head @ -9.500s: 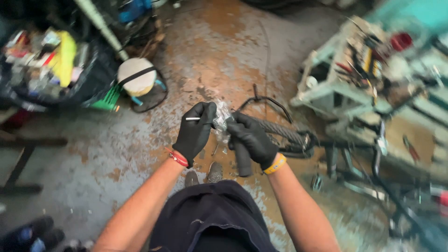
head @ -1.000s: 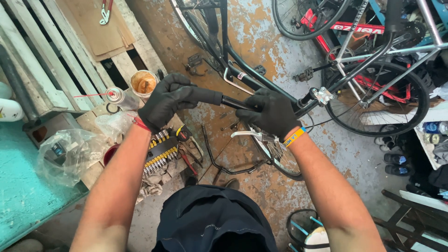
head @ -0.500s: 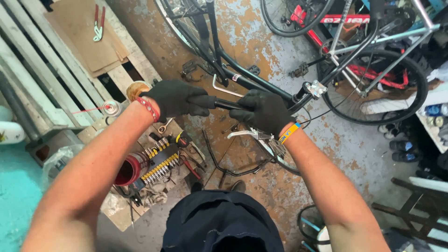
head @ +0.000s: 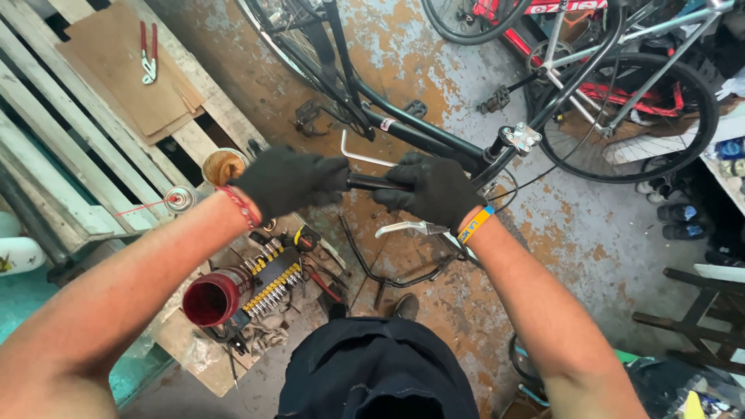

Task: The person installs a black handlebar grip onto a bicycle handlebar by sliding it into place and rotating it to secure it. They then use a hex key to tighten the bolt on the brake lever clamp to fix the grip's position.

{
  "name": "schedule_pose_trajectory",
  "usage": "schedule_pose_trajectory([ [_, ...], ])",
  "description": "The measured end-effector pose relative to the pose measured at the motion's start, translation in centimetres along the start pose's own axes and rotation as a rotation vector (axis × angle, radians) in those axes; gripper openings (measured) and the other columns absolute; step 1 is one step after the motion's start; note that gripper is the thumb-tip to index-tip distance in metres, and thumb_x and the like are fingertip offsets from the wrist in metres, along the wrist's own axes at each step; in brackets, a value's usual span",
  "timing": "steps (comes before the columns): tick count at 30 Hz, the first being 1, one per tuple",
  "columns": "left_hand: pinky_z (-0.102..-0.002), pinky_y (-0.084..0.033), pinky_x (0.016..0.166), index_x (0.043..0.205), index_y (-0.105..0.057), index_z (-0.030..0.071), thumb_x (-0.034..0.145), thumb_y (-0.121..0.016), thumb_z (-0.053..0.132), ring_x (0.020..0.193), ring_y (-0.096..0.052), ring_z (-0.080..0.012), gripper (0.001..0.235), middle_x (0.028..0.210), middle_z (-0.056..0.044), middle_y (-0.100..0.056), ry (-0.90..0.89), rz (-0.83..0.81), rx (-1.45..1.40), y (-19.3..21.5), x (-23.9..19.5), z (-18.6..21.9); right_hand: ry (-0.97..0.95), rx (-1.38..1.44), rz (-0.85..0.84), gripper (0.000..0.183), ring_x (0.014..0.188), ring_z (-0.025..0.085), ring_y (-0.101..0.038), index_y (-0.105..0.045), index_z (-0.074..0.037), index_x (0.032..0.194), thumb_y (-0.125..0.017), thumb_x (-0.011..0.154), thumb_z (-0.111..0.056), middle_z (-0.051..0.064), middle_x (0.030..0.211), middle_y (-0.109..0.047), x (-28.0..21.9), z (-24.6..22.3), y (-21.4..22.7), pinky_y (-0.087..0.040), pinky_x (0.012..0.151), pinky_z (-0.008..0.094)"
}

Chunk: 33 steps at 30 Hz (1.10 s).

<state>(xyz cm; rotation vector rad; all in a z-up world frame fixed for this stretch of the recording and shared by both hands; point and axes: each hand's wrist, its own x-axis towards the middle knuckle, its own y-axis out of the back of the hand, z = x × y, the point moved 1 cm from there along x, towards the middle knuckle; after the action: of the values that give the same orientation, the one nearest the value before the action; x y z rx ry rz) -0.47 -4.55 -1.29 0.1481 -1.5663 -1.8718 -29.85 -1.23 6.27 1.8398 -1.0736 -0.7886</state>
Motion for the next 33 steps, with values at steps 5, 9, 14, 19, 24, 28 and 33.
schedule_pose_trajectory([
  [5,-0.052,-0.059,0.086,0.128,-0.057,0.014,0.085,-0.081,0.044,0.101,-0.072,-0.0384,0.058,0.104,-0.011,-0.075,0.234,-0.253,-0.327,1.1,1.9,0.7,0.023,0.016,0.018,0.029,0.096,0.024,-0.075,-0.08,-0.031,0.101,-0.078,0.089,-0.057,-0.004,0.097,-0.075,0.5,0.2,0.4,-0.059,0.085,0.033],
  [9,-0.046,-0.06,0.071,0.102,-0.056,0.018,0.084,-0.079,0.053,0.076,-0.073,-0.0304,0.045,0.08,-0.003,-0.068,0.134,-0.065,-0.059,-1.6,1.6,0.4,-0.008,0.045,0.009,0.03,0.095,0.024,-0.076,-0.08,-0.03,0.101,-0.079,0.088,-0.057,-0.003,0.097,-0.075,0.4,0.2,0.2,-0.059,0.085,0.033],
  [14,-0.035,-0.054,0.065,0.088,-0.058,0.018,0.106,-0.053,0.053,0.058,-0.059,-0.0206,0.04,0.07,0.001,-0.05,-0.126,0.38,0.428,-0.3,2.6,2.0,0.0,0.032,-0.023,0.033,0.098,0.024,-0.075,-0.08,-0.031,0.101,-0.078,0.087,-0.06,-0.004,0.098,-0.075,0.5,0.3,0.2,-0.059,0.087,0.033],
  [19,-0.034,-0.053,0.056,0.088,-0.058,0.019,0.107,-0.049,0.056,0.058,-0.063,-0.0196,0.043,0.072,0.002,-0.054,-0.17,0.274,0.424,-0.6,3.1,1.3,-0.011,0.008,-0.055,0.033,0.102,0.021,-0.074,-0.078,-0.034,0.101,-0.076,0.086,-0.064,-0.007,0.099,-0.074,0.2,0.1,-0.4,-0.058,0.088,0.032],
  [24,-0.035,-0.06,0.062,0.09,-0.068,0.028,0.084,-0.072,0.059,0.07,-0.075,-0.0205,0.032,0.079,0.006,-0.071,0.09,-0.448,-0.131,1.6,6.0,0.2,-0.061,-0.013,-0.091,0.033,0.103,0.022,-0.074,-0.078,-0.033,0.099,-0.076,0.085,-0.063,-0.006,0.098,-0.075,0.0,-0.6,-0.2,-0.058,0.089,0.033],
  [28,-0.029,-0.058,0.061,0.089,-0.072,0.019,0.083,-0.081,0.039,0.068,-0.074,-0.0195,0.023,0.077,0.0,-0.075,0.286,-0.674,-0.478,2.8,8.5,0.3,-0.114,-0.01,-0.081,0.038,0.102,0.024,-0.074,-0.078,-0.031,0.099,-0.08,0.081,-0.064,-0.004,0.099,-0.072,0.2,-0.4,0.3,-0.057,0.089,0.035],
  [33,-0.025,-0.055,0.05,0.072,-0.08,0.015,0.075,-0.092,0.028,0.058,-0.073,-0.018,0.018,0.063,-0.005,-0.075,0.515,-0.99,-0.727,0.5,9.5,0.6,-0.119,0.038,-0.12,0.043,0.104,0.025,-0.074,-0.078,-0.028,0.094,-0.089,0.069,-0.061,-0.005,0.1,-0.072,-1.2,0.6,2.8,-0.058,0.09,0.036],
])
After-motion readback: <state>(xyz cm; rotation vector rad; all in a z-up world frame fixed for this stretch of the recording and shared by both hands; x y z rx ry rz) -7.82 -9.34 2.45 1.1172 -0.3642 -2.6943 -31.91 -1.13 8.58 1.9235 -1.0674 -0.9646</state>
